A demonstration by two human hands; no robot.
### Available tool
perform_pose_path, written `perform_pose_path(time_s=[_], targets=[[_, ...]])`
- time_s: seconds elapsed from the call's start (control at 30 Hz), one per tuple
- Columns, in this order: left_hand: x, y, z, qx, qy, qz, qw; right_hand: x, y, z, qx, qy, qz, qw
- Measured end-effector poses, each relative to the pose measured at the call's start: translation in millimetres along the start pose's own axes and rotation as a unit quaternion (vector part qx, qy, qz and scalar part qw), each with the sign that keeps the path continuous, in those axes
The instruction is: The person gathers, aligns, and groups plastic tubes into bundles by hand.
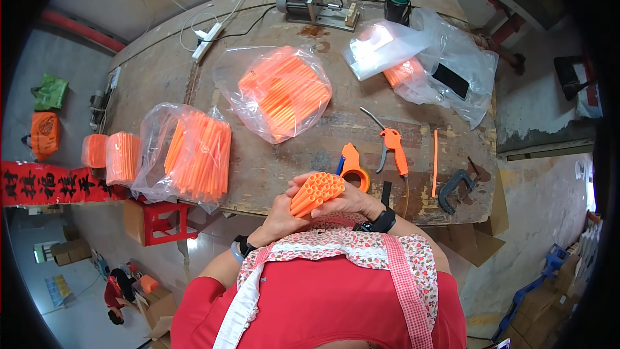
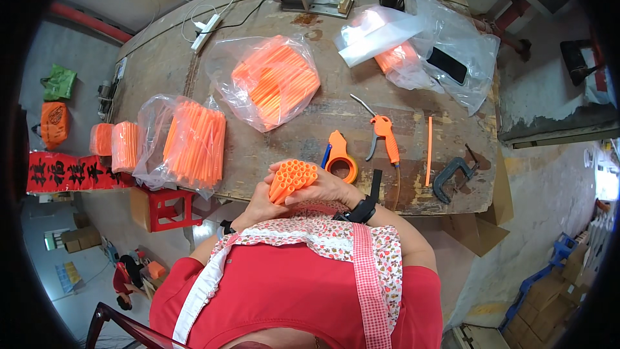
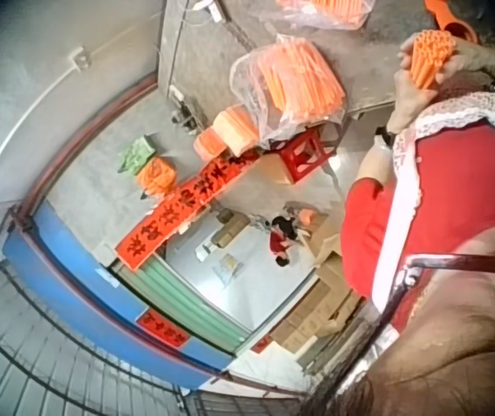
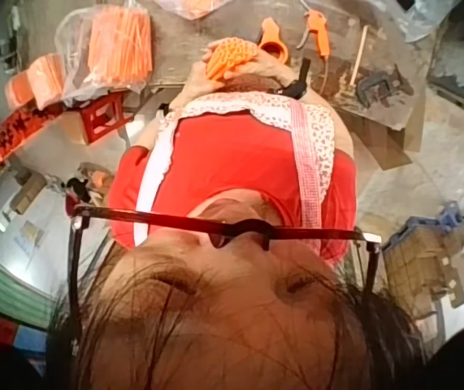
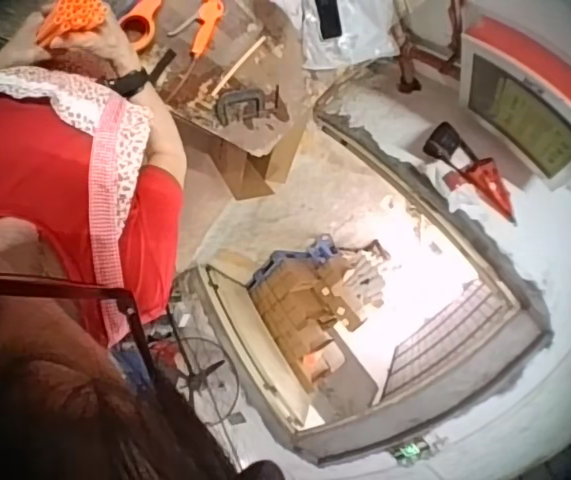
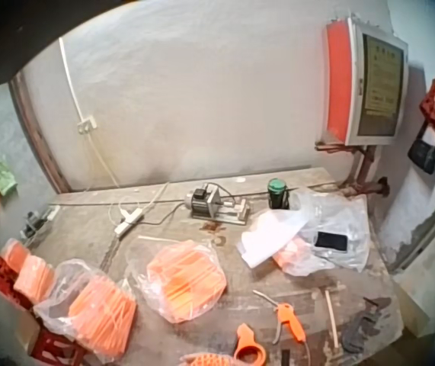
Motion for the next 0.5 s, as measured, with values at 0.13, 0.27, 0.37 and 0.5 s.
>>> perform_pose_path(time_s=[0.13, 0.27, 0.37, 0.5], targets=[[-0.1, 11.2, 1.9, -0.013, 0.008, -0.028, 0.999, -1.6, 0.3, -0.2, 0.012, -0.016, 0.010, 1.000], [-1.6, 26.3, 2.0, -0.026, 0.019, -0.016, 0.999, -0.6, 2.5, 0.5, 0.019, -0.025, 0.017, 0.999], [-2.6, 25.2, 3.2, -0.027, 0.015, -0.018, 0.999, -1.7, 4.8, 1.0, 0.016, -0.031, 0.011, 0.999], [-2.1, 21.4, 6.8, -0.008, 0.037, 0.006, 0.999, -9.1, 19.1, 0.0, 0.007, -0.064, -0.016, 0.998]])
Point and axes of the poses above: each hand's wrist, its own z-axis towards the middle knuckle, its own x-axis out of the palm, y = z × x, the point moved 9 cm from there along z, towards the middle knuckle, and after that the axes turned 2 degrees about -z, right-handed, at the moved point
